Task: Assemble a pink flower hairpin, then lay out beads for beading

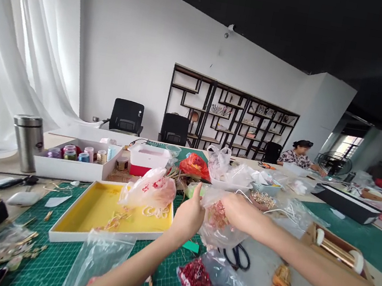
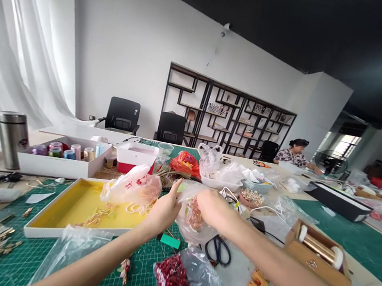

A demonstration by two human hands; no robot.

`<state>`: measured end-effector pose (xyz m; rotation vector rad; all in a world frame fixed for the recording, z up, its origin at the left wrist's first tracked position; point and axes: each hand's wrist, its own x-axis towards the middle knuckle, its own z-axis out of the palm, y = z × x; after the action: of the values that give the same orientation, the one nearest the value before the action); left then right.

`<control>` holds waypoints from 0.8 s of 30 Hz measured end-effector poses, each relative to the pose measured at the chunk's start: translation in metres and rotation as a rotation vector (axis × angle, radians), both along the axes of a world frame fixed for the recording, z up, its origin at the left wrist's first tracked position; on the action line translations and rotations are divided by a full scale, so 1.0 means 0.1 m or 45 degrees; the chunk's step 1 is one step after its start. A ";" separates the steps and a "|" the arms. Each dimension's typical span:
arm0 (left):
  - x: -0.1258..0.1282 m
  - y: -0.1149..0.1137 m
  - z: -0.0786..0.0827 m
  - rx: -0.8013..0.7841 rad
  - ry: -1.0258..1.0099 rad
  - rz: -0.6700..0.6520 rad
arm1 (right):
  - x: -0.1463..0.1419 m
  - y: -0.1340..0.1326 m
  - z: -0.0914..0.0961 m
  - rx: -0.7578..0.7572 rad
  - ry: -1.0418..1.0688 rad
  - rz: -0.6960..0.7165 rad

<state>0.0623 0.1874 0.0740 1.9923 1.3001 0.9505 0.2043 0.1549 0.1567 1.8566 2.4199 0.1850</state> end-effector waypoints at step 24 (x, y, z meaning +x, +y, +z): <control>-0.28 -0.07 0.10 -0.563 -0.684 -0.246 | -0.02 -0.38 1.44 -0.345 0.373 0.086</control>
<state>0.0344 0.1805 0.0835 1.3684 0.8993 0.9228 0.2020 0.1169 0.3006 1.7871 2.5330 -0.4195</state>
